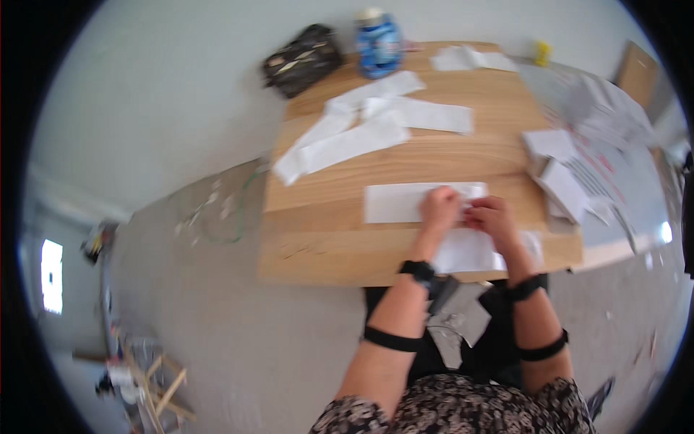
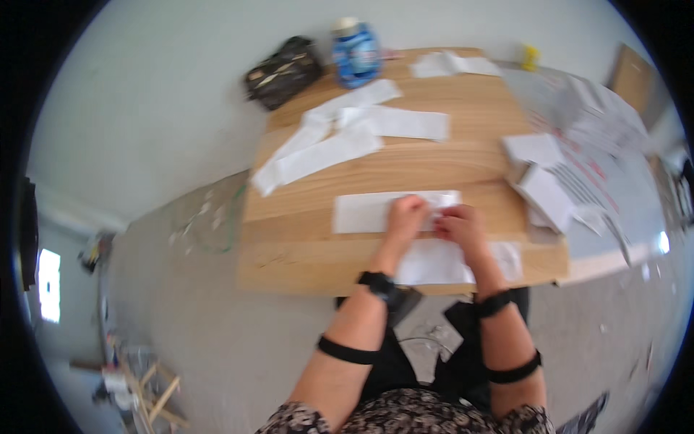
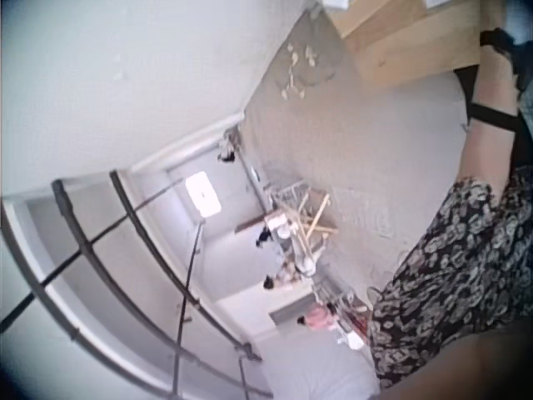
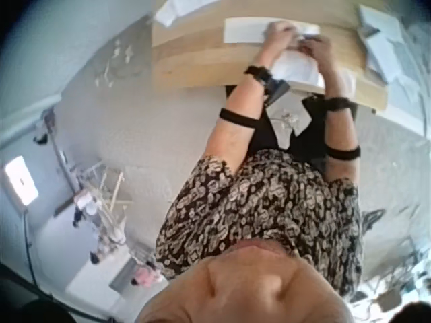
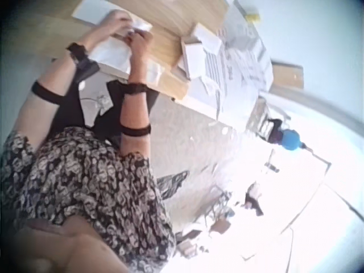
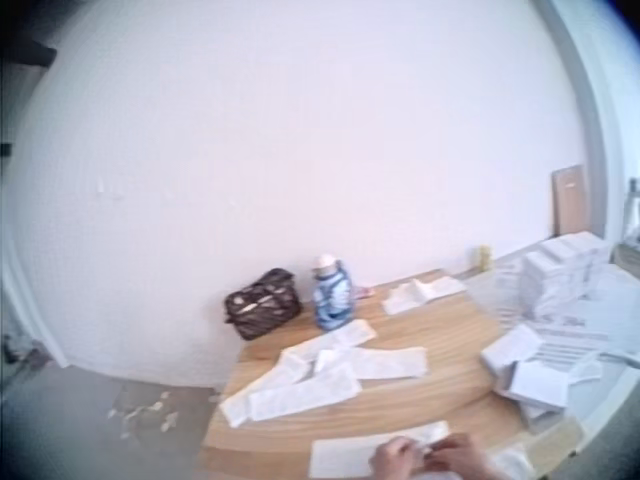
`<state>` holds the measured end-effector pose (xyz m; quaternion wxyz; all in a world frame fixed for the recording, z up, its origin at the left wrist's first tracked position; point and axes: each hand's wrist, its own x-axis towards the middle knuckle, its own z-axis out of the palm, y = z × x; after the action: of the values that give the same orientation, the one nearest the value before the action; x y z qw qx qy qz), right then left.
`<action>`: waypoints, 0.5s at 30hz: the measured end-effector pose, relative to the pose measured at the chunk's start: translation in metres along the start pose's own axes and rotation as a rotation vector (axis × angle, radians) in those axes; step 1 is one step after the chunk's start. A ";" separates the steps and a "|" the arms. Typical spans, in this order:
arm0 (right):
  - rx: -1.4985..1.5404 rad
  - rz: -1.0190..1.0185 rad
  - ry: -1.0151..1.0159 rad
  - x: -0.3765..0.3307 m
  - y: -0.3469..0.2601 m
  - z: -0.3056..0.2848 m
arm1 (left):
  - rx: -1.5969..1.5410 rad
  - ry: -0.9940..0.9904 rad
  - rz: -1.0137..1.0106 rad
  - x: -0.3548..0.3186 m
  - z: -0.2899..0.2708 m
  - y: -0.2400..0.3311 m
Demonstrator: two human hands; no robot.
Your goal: Folding white fabric or plastic strips on a wooden table.
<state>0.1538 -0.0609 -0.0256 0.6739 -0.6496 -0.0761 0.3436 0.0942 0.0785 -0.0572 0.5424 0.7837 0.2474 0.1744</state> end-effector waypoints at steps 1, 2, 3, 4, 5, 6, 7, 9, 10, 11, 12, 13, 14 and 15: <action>0.007 -0.032 0.050 0.001 -0.002 -0.003 | -0.040 -0.027 0.017 -0.001 0.002 0.013; 0.020 -0.046 0.019 -0.001 -0.008 0.004 | -0.062 -0.030 0.034 -0.002 -0.004 0.011; 0.011 -0.060 0.032 -0.001 -0.012 0.008 | -0.078 -0.022 0.053 -0.001 -0.008 0.009; 0.003 -0.086 0.042 -0.001 -0.014 0.006 | -0.091 -0.059 0.068 0.000 -0.006 0.016; -0.011 -0.082 0.074 -0.005 -0.010 0.002 | -0.107 -0.062 0.015 -0.008 -0.002 0.020; -0.025 -0.077 0.101 -0.009 -0.007 -0.002 | -0.118 -0.060 -0.040 -0.015 0.001 0.025; -0.019 -0.082 0.120 -0.011 -0.009 -0.002 | -0.118 -0.079 -0.031 -0.016 0.000 0.029; -0.070 -0.022 0.116 -0.013 -0.014 -0.003 | -0.150 -0.074 -0.074 -0.018 0.000 0.037; -0.065 -0.020 0.125 -0.014 -0.013 -0.002 | -0.148 -0.084 -0.074 -0.020 -0.001 0.036; -0.062 -0.015 0.124 -0.014 -0.013 0.000 | -0.168 -0.083 -0.077 -0.021 -0.002 0.036; -0.060 -0.009 0.124 -0.014 -0.013 0.000 | -0.189 -0.081 -0.082 -0.022 -0.002 0.035; -0.080 -0.020 0.122 -0.013 -0.011 0.001 | -0.181 -0.076 -0.076 -0.022 -0.003 0.034; -0.077 -0.018 0.127 -0.012 -0.010 0.001 | -0.179 -0.082 -0.077 -0.022 -0.004 0.033; -0.145 -0.054 0.120 -0.012 -0.008 0.001 | -0.194 -0.097 -0.077 -0.021 -0.004 0.032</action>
<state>0.1473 -0.0656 -0.0140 0.6374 -0.7139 -0.0776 0.2794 0.0810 0.0600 -0.0255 0.6335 0.7248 0.2328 0.1383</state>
